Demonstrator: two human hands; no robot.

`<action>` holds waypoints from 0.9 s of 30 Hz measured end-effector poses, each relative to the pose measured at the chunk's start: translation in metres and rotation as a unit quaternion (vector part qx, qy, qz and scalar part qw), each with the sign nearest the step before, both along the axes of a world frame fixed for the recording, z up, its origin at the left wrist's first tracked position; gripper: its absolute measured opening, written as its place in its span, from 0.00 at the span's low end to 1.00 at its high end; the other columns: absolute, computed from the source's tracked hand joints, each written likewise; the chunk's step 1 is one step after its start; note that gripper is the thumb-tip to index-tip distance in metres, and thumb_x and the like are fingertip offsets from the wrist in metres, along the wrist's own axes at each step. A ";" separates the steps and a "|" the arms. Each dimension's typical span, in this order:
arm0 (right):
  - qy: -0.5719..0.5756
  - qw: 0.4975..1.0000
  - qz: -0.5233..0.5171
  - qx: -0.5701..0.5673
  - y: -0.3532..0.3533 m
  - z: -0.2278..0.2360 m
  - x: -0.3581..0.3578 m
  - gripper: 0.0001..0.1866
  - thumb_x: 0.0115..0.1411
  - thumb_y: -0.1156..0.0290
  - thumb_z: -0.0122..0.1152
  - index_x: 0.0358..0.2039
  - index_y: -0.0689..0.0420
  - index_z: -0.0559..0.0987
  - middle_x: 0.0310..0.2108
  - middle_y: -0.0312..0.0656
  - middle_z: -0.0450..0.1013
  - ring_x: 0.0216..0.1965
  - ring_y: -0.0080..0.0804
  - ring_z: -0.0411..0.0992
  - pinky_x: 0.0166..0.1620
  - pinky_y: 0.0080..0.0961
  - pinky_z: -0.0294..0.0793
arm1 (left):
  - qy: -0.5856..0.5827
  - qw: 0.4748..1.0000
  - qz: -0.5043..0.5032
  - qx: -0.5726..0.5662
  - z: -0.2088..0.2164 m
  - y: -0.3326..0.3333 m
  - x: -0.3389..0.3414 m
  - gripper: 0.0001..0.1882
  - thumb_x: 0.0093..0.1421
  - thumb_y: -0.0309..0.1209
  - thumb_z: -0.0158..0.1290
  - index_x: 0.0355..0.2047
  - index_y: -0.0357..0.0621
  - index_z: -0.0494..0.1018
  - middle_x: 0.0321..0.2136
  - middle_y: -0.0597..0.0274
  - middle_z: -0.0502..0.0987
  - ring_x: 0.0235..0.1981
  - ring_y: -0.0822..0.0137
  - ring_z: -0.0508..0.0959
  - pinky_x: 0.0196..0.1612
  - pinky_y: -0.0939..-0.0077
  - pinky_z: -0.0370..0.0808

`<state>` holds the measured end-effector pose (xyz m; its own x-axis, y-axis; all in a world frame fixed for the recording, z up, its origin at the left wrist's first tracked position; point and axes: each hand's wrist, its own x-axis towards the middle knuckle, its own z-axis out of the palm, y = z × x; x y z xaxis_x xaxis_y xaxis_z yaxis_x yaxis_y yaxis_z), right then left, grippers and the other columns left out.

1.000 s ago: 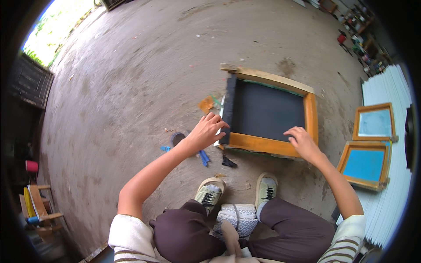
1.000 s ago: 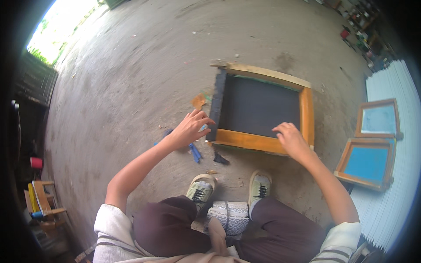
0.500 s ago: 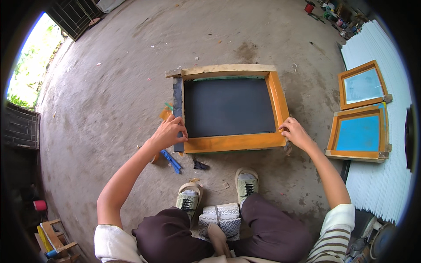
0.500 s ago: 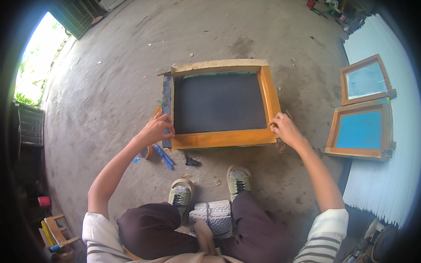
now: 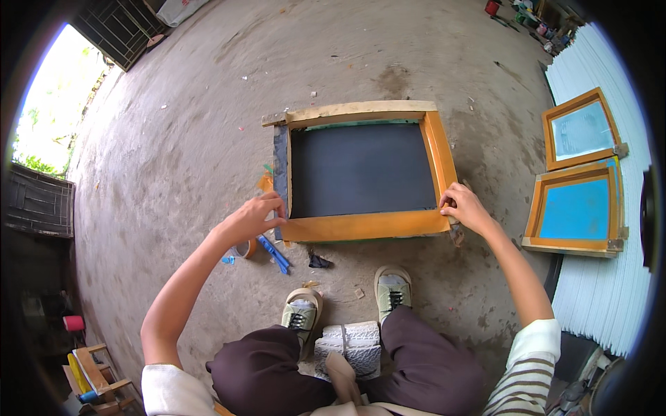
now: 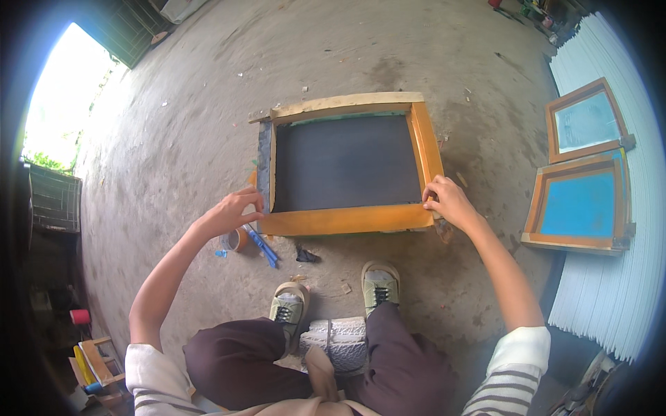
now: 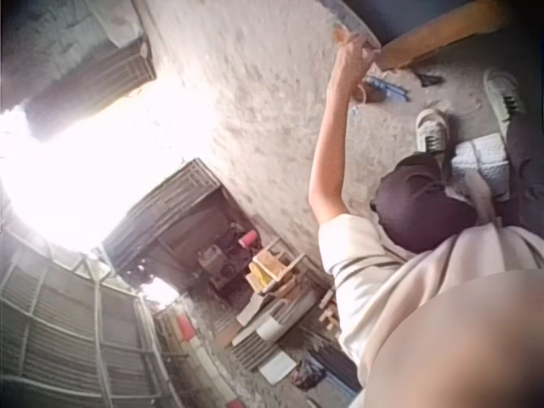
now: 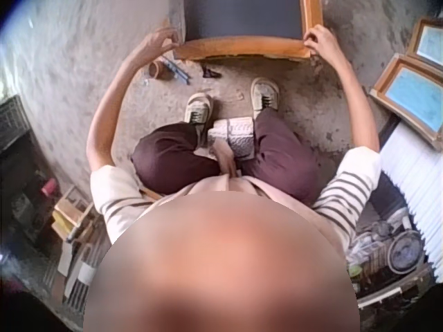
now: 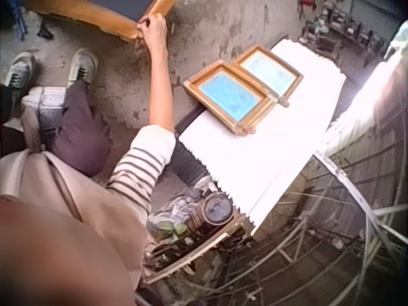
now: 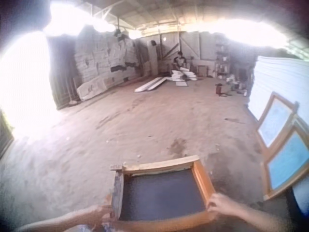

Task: The person sits on the floor and assembles a wooden frame by applying orange tape to the edges of a dark rectangular panel. They use a utility knife to trim the tape and smooth it down with their hands, repeating the process for each side of the frame.

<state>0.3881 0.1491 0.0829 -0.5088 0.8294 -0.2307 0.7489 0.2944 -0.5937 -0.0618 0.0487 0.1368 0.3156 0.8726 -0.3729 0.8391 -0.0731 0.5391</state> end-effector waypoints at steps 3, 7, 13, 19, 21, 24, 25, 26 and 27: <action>-0.005 1.000 0.007 0.023 -0.002 -0.002 0.001 0.08 0.48 0.73 0.67 0.28 0.57 0.77 0.30 0.39 0.67 0.36 0.35 0.68 0.44 0.32 0.69 | 0.026 0.999 0.021 -0.006 0.027 -0.004 -0.004 0.09 0.56 0.33 0.57 0.31 0.40 0.74 0.34 0.59 0.76 0.39 0.62 0.76 0.45 0.66 0.73; -0.011 0.998 0.022 0.061 -0.006 -0.004 0.002 0.06 0.50 0.72 0.65 0.30 0.55 0.78 0.31 0.39 0.69 0.38 0.36 0.68 0.46 0.33 0.68 | 0.061 0.998 0.028 0.004 0.041 -0.013 -0.009 0.10 0.55 0.35 0.59 0.31 0.40 0.75 0.32 0.58 0.78 0.38 0.63 0.78 0.44 0.67 0.74; 0.064 0.996 -0.048 0.029 -0.003 -0.009 -0.022 0.11 0.61 0.65 0.55 0.38 0.58 0.78 0.34 0.43 0.73 0.39 0.39 0.71 0.46 0.33 0.69 | 0.067 0.997 0.026 0.019 0.051 -0.025 -0.002 0.11 0.56 0.36 0.59 0.30 0.41 0.74 0.31 0.58 0.78 0.37 0.64 0.78 0.43 0.68 0.75; 0.129 0.991 -0.029 -0.023 0.005 -0.015 -0.086 0.15 0.63 0.61 0.54 0.41 0.60 0.77 0.39 0.48 0.73 0.42 0.43 0.73 0.46 0.33 0.71 | 0.072 0.996 0.043 0.025 0.053 -0.031 0.003 0.12 0.56 0.38 0.58 0.30 0.41 0.74 0.31 0.59 0.78 0.37 0.65 0.78 0.42 0.69 0.75; 0.126 0.992 0.007 0.001 0.004 -0.011 -0.116 0.16 0.62 0.61 0.54 0.42 0.60 0.77 0.41 0.48 0.73 0.44 0.43 0.71 0.48 0.33 0.70 | 0.071 0.996 0.049 0.024 0.053 -0.034 0.002 0.12 0.57 0.38 0.58 0.30 0.42 0.74 0.31 0.59 0.78 0.37 0.65 0.78 0.42 0.69 0.75; 0.141 0.986 0.068 0.052 -0.003 -0.011 -0.159 0.17 0.62 0.60 0.53 0.44 0.60 0.77 0.43 0.48 0.72 0.48 0.44 0.68 0.53 0.34 0.67 | 0.070 0.995 0.063 0.019 0.048 -0.037 -0.001 0.12 0.57 0.38 0.58 0.31 0.42 0.74 0.31 0.59 0.78 0.37 0.65 0.78 0.42 0.69 0.74; 0.132 0.983 0.091 0.084 -0.007 -0.013 -0.172 0.17 0.62 0.61 0.53 0.44 0.59 0.78 0.45 0.47 0.71 0.48 0.44 0.68 0.53 0.35 0.67 | 0.068 0.995 0.067 0.018 0.046 -0.038 -0.002 0.12 0.57 0.38 0.58 0.31 0.41 0.74 0.31 0.59 0.78 0.37 0.65 0.78 0.42 0.70 0.74; 0.124 0.979 0.113 0.116 -0.010 -0.014 -0.184 0.16 0.62 0.61 0.53 0.44 0.58 0.78 0.46 0.46 0.71 0.49 0.43 0.67 0.53 0.36 0.67 | 0.063 0.996 0.068 0.019 0.042 -0.038 -0.004 0.12 0.57 0.38 0.58 0.31 0.41 0.74 0.31 0.59 0.78 0.37 0.65 0.78 0.42 0.69 0.74; 0.093 0.978 0.126 0.136 -0.011 -0.018 -0.193 0.16 0.62 0.61 0.53 0.44 0.58 0.78 0.46 0.45 0.70 0.50 0.43 0.66 0.53 0.37 0.67 | 0.055 0.996 0.067 0.022 0.039 -0.037 -0.004 0.12 0.57 0.38 0.58 0.31 0.41 0.74 0.31 0.59 0.78 0.36 0.65 0.78 0.41 0.69 0.74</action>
